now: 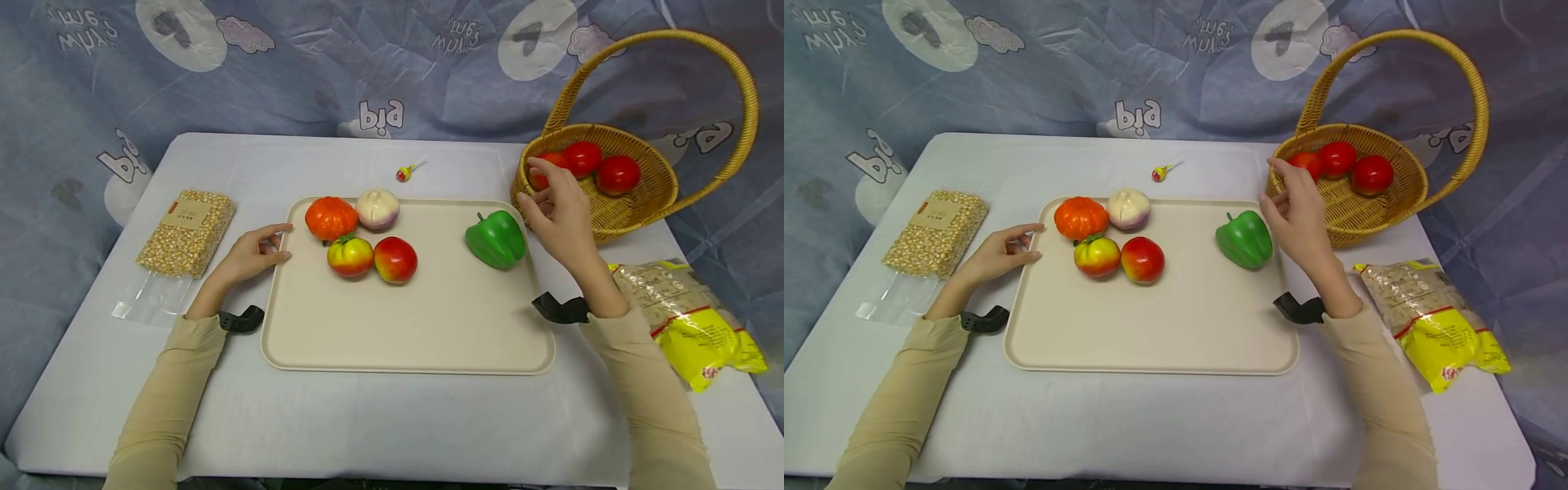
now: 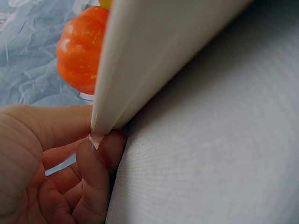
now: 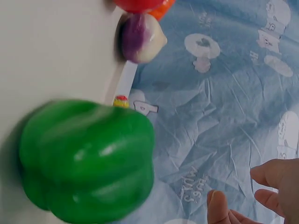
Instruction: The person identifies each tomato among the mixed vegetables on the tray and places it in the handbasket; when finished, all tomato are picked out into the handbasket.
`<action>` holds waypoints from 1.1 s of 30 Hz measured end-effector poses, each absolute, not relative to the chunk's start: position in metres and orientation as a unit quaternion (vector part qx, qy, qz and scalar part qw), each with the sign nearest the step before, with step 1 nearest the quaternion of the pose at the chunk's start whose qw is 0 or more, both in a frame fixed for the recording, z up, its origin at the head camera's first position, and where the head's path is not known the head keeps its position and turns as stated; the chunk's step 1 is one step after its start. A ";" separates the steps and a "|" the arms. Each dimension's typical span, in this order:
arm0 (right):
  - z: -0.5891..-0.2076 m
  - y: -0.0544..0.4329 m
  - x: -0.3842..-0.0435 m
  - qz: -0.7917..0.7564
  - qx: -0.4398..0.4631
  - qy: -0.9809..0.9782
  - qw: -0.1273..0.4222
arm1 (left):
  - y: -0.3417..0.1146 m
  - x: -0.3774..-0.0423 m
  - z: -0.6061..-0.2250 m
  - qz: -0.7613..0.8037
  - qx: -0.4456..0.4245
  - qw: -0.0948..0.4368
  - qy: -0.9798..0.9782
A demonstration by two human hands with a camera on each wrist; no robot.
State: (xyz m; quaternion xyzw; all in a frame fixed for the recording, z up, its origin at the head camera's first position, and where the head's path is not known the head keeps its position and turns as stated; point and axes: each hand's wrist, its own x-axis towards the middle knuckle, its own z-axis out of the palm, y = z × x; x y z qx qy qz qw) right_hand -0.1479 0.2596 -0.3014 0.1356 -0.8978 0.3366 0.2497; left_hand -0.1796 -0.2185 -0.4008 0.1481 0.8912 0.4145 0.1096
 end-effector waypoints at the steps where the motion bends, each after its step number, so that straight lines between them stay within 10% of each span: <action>1: -0.303 0.257 -0.147 0.338 0.141 -0.897 0.247 | -0.218 -0.180 -0.401 0.415 0.148 0.110 0.891; 33: -0.331 0.193 -0.131 0.323 0.272 -0.899 0.120 | -0.219 -0.182 -0.403 0.417 0.147 0.107 0.891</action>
